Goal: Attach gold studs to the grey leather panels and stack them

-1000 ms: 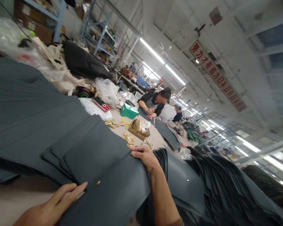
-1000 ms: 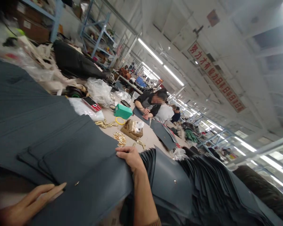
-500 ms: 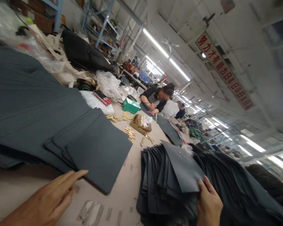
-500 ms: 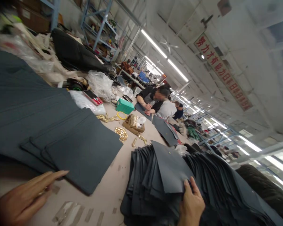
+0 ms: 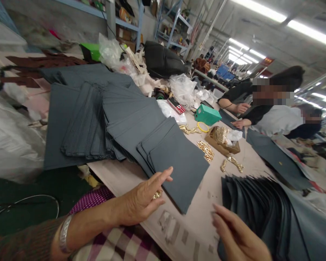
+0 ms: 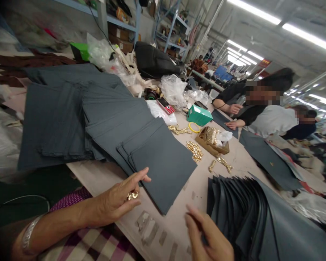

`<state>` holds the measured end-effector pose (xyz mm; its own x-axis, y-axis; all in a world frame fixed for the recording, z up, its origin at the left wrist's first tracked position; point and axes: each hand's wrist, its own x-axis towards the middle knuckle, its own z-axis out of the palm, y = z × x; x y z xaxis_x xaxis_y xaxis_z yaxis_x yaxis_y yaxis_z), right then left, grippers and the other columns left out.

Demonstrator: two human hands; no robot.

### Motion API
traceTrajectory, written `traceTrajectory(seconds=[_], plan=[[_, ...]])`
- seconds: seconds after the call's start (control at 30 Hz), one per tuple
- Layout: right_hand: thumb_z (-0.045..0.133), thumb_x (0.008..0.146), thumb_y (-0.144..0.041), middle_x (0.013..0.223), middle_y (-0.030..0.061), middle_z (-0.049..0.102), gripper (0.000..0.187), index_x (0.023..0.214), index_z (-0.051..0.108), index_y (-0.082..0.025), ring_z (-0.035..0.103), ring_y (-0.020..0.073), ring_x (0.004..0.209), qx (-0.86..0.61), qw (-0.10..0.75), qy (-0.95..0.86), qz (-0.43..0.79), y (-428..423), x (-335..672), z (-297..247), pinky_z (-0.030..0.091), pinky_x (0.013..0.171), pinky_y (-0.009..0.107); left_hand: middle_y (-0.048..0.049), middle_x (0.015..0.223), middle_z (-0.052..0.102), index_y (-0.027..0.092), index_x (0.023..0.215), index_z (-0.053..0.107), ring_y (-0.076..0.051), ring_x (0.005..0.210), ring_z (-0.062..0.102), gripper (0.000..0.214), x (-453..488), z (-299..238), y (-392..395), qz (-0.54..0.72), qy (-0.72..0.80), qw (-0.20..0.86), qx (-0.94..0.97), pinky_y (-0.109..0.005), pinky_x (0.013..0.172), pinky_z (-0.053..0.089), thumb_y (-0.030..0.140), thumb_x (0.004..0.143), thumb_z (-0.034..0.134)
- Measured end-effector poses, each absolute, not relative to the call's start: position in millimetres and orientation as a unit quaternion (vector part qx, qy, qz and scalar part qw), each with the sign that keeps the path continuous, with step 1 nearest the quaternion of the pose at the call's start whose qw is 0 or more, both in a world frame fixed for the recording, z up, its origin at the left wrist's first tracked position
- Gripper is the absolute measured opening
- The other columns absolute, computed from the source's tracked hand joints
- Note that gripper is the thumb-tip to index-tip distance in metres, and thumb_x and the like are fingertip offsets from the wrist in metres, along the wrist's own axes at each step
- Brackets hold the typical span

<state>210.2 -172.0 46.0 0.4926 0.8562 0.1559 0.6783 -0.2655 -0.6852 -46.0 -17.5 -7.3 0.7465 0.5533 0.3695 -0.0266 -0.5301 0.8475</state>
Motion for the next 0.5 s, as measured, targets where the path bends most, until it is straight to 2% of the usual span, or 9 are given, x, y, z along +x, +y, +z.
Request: traceTrajectory(seconds=[0.07, 0.17, 0.27, 0.37, 0.5], plan=[[0.061, 0.089, -0.031, 0.096, 0.0078, 0.075, 0.02, 0.102, 0.075, -0.024, 0.072, 0.0221, 0.086, -0.663, 0.373, -0.627, 0.169, -139.3, 171.9, 43.1, 0.06, 0.076, 0.029, -0.014, 0.146, 0.043, 0.03, 0.155, -0.003, -0.018, 0.114, 0.054, 0.089, -47.3, -5.4, -16.9, 0.305, 0.135, 0.461, 0.823, -0.036, 0.099, 0.05, 0.003, 0.088, 0.05], [0.052, 0.095, -0.02, 0.092, 0.0048, 0.073, 0.023, 0.108, 0.071, -0.023, 0.068, 0.0152, 0.081, -0.581, 0.368, -0.685, 0.24, -102.7, 128.8, 38.9, 0.054, 0.072, 0.023, -0.0166, 0.152, 0.036, 0.027, 0.155, -0.008, -0.023, 0.134, 0.044, 0.091, -49.0, -2.8, -16.0, 0.308, 0.11, 0.446, 0.833, -0.042, 0.11, 0.043, 0.001, 0.087, 0.048], [0.053, 0.095, -0.025, 0.086, 0.0018, 0.073, 0.019, 0.099, 0.072, -0.021, 0.067, 0.0136, 0.076, -0.623, 0.362, -0.623, 0.304, -88.7, 108.8, 32.4, 0.05, 0.069, 0.02, -0.0186, 0.155, 0.031, 0.025, 0.154, -0.01, -0.025, 0.143, 0.034, 0.09, -50.8, -3.3, -15.9, 0.329, 0.105, 0.401, 0.849, -0.044, 0.113, 0.04, -0.003, 0.085, 0.041], [0.054, 0.094, -0.036, 0.076, 0.0016, 0.072, 0.026, 0.084, 0.071, -0.018, 0.065, 0.0144, 0.068, -0.67, 0.359, -0.554, 0.341, -86.2, 103.5, 23.4, 0.048, 0.061, 0.019, -0.0198, 0.159, 0.024, 0.025, 0.154, -0.009, -0.028, 0.141, 0.038, 0.096, -53.1, -8.2, -16.0, 0.299, 0.109, 0.356, 0.878, -0.046, 0.109, 0.045, -0.008, 0.077, 0.036], [0.056, 0.09, -0.04, 0.066, 0.0025, 0.069, 0.033, 0.075, 0.071, -0.016, 0.061, 0.015, 0.058, -0.689, 0.352, -0.546, 0.321, -83.0, 100.9, 10.3, 0.044, 0.053, 0.021, -0.0172, 0.162, 0.015, 0.029, 0.154, -0.01, -0.032, 0.138, 0.042, 0.108, -56.7, -14.4, -14.5, 0.221, 0.12, 0.314, 0.916, -0.048, 0.105, 0.049, -0.009, 0.066, 0.042]])
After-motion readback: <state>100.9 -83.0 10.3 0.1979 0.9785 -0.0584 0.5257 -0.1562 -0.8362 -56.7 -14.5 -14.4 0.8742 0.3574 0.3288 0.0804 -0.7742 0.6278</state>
